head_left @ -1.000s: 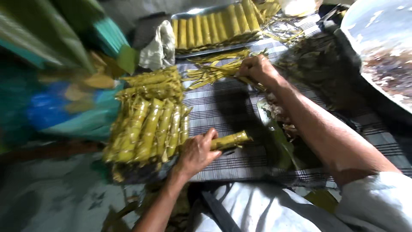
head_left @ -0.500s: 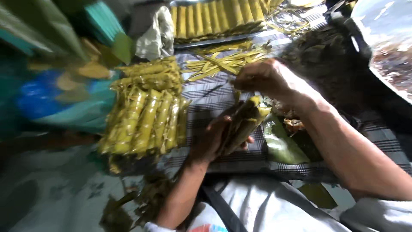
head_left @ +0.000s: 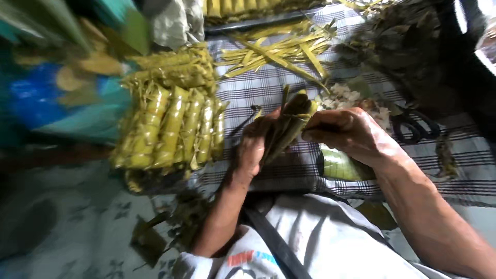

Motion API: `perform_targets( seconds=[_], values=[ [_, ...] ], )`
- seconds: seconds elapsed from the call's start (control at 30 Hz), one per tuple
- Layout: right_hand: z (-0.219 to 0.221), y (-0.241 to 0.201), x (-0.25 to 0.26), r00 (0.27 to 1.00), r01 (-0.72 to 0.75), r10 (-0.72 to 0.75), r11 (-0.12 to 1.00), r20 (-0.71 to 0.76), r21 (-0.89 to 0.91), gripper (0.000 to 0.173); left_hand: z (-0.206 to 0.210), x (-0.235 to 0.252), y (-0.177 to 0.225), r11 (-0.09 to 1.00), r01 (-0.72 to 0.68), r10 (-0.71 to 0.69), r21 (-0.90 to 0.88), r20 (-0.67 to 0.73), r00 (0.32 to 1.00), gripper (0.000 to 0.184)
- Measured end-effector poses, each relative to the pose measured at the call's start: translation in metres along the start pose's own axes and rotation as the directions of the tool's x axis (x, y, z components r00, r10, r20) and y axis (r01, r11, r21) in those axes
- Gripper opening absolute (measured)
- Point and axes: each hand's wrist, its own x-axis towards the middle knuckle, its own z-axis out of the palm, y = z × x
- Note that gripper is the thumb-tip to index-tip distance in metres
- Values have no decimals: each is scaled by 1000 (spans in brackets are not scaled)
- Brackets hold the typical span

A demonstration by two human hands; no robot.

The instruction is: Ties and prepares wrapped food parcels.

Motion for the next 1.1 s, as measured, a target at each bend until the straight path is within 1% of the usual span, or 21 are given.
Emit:
perform_targets(
  seconds=[0.07, 0.17, 0.23, 0.33, 0.43, 0.47, 0.5, 0.53, 0.6, 0.67, 0.7, 0.73, 0.8, 0.9, 0.97, 1.1],
  values=[
    [8, 1, -10, 995, -12, 9, 999, -100, -30, 5, -3, 0, 3, 997, -42, 45, 64, -52, 998, 31],
    [17, 1, -25, 987, -32, 15, 994, -162, -101, 7, -14, 3, 4, 998, -56, 57, 14, -42, 998, 37],
    [21, 4, -36, 989, -16, -15, 979, -148, -205, 11, -22, 5, 6, 996, -47, 51, 72, -67, 996, 38],
    [25, 4, -52, 996, -10, -21, 944, -90, -329, 20, -29, 5, 9, 978, -26, 47, 206, -101, 994, 35],
    [30, 3, -62, 997, 39, -62, 911, -43, -411, 26, -28, 5, 12, 924, 5, 48, 382, -128, 991, 31],
    [33, 2, -64, 996, 53, -77, 901, -38, -431, 26, -28, 7, 11, 881, 0, 70, 473, -129, 989, 30],
    [35, 2, -66, 995, 69, -94, 888, -32, -454, 27, -29, 8, 11, 805, -13, 101, 593, -114, 988, 29],
    [37, 2, -67, 993, 87, -113, 875, -27, -477, 27, -29, 10, 12, 704, -39, 137, 709, -82, 987, 28],
    [40, 2, -68, 989, 117, -146, 849, -16, -515, 26, -28, 8, 12, 450, -123, 232, 885, 17, 973, 30],
    [41, 1, -68, 986, 136, -165, 832, -7, -539, 25, -27, 10, 10, 252, -167, 254, 953, 102, 962, 35],
    [40, 0, -68, 985, 142, -172, 827, -4, -545, 25, -26, 15, 10, 195, -159, 242, 968, 110, 964, 36],
    [40, 0, -67, 984, 147, -177, 822, -2, -550, 25, -24, 22, 12, 164, -125, 218, 978, 88, 972, 36],
    [39, 0, -66, 983, 155, -183, 811, 7, -564, 26, -23, 35, 19, 134, -65, 158, 989, 44, 986, 35],
    [38, 0, -61, 976, 193, -214, 789, 33, -583, 22, -23, 50, 30, 121, -33, 90, 992, 22, 996, 34],
    [35, -2, -53, 967, 228, -250, 779, 45, -584, 19, -23, 57, 35, 130, -57, 103, 990, 44, 994, 32],
    [27, -6, -23, 946, 281, -324, 783, 20, -555, 19, -22, 61, 40, 160, -172, 171, 972, 145, 975, 35]
  ],
)
